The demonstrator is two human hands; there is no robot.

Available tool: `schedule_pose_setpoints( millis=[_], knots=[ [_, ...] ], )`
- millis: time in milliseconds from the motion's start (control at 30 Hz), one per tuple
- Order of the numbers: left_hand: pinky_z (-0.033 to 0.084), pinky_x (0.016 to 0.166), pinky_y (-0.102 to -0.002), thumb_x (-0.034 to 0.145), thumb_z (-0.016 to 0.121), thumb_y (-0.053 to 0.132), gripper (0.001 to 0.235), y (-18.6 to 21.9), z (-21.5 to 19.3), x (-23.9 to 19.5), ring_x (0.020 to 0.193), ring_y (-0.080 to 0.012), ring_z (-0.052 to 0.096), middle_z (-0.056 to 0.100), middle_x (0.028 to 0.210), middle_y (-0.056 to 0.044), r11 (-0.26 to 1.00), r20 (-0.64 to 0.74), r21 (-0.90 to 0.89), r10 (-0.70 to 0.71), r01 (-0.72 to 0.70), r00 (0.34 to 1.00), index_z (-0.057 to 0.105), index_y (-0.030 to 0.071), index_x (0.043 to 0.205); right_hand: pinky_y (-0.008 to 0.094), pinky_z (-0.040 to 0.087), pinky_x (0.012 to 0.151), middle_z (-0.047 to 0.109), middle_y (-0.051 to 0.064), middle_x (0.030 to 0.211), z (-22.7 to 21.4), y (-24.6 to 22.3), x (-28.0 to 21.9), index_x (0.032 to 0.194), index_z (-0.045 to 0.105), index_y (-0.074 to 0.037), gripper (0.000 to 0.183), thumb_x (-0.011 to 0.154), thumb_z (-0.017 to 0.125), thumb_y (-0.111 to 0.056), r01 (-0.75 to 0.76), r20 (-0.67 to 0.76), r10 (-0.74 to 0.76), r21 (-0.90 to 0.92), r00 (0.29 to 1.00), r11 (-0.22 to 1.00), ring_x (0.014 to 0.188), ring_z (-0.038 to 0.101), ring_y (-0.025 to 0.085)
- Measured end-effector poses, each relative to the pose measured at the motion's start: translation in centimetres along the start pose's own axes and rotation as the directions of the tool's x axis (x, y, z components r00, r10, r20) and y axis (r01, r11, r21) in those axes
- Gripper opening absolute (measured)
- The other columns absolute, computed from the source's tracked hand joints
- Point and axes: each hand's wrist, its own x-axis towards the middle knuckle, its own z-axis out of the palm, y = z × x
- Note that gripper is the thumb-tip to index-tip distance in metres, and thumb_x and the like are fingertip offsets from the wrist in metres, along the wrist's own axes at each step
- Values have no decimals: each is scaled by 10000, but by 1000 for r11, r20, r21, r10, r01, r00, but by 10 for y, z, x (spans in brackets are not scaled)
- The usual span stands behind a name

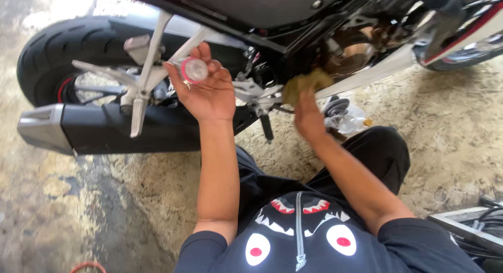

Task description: The person wipes the exterior panels and engine components of a red and white motorcycle with a sponge, applying a liquid from a small bottle.

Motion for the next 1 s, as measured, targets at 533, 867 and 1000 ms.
schedule_pose_setpoints(
  millis=[533, 867, 1000],
  knots=[
    [557, 653, -281, 1005, 587, 582, 608, -81, 13, -13, 768, -198, 673, 722, 1121, -163, 971, -18, 106, -212, 213, 977, 700, -9, 1094, 457, 592, 912, 701, 195, 1168, -108, 60, 23, 1213, 627, 58, 484, 1109, 415, -364, -262, 40, 869, 959, 492, 105, 1032, 704, 304],
    [533, 660, -271, 987, 617, 578, 597, -109, 18, -19, 770, -187, 659, 722, 1124, -160, 954, -60, 163, -245, 252, 968, 707, -4, 1081, 524, 295, 1257, 622, 138, 1405, -118, 31, 100, 1302, 649, -47, 340, 971, 574, -30, 184, -98, -200, -157, 975, 970, 1400, 507, 331],
    [523, 663, -273, 976, 617, 579, 589, -104, 17, -25, 768, -192, 657, 722, 1116, -153, 952, -66, 161, -251, 258, 966, 703, 4, 1072, 539, 282, 1277, 588, 161, 1437, -95, 33, 108, 1293, 611, -61, 330, 965, 578, -41, -30, -425, -7, -80, 905, 996, 1458, 473, 344]
  ],
)
